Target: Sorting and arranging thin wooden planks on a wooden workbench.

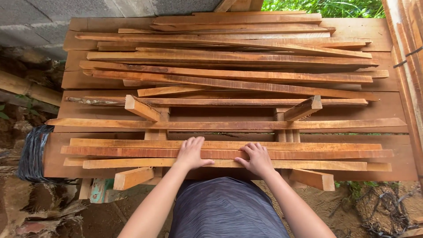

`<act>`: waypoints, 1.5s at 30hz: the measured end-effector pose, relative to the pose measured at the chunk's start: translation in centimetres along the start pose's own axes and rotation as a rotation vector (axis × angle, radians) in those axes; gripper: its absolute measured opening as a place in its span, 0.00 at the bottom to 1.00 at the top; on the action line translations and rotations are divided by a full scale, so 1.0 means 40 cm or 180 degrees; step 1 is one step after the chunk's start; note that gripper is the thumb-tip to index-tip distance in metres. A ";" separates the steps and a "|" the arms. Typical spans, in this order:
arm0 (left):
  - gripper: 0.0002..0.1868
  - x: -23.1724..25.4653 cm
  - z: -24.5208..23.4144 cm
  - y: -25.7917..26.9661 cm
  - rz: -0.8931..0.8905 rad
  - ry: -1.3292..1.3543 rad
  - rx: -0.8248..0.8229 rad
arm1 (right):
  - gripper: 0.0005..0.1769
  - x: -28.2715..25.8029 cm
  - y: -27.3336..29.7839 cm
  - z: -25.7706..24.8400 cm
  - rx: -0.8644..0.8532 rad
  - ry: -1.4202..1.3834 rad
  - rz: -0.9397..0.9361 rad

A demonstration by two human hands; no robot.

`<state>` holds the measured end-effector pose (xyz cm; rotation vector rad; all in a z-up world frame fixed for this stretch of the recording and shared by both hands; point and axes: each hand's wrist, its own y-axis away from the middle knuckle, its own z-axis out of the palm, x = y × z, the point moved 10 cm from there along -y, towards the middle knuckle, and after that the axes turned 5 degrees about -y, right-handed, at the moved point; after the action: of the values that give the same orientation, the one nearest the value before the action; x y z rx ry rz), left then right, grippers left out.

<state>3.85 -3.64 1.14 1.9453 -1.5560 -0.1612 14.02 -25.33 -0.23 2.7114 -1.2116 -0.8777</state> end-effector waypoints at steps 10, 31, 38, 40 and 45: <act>0.63 -0.046 0.146 -0.098 -0.0275 -0.0251 -0.0401 | 0.25 0.031 -0.031 0.039 -0.0637 0.0056 0.0325; 0.59 -0.027 0.099 -0.079 -0.0250 -0.0126 -0.0536 | 0.18 -0.060 -0.023 -0.007 0.0470 0.0122 -0.0548; 0.61 -0.014 0.106 -0.063 -0.0208 -0.0124 -0.0566 | 0.19 -0.038 -0.031 0.023 0.0279 -0.0088 -0.0526; 0.63 -0.008 0.095 -0.043 -0.0206 -0.0146 -0.0536 | 0.19 -0.040 -0.048 0.040 0.0314 -0.0210 -0.0487; 0.56 0.090 0.038 0.017 0.0390 -0.0596 -0.0073 | 0.28 -0.081 -0.097 0.066 0.0239 0.0066 -0.0141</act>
<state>3.62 -7.58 1.35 1.8545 -1.7807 -0.3158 13.56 -19.90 -1.91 2.8091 -1.2091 -0.8228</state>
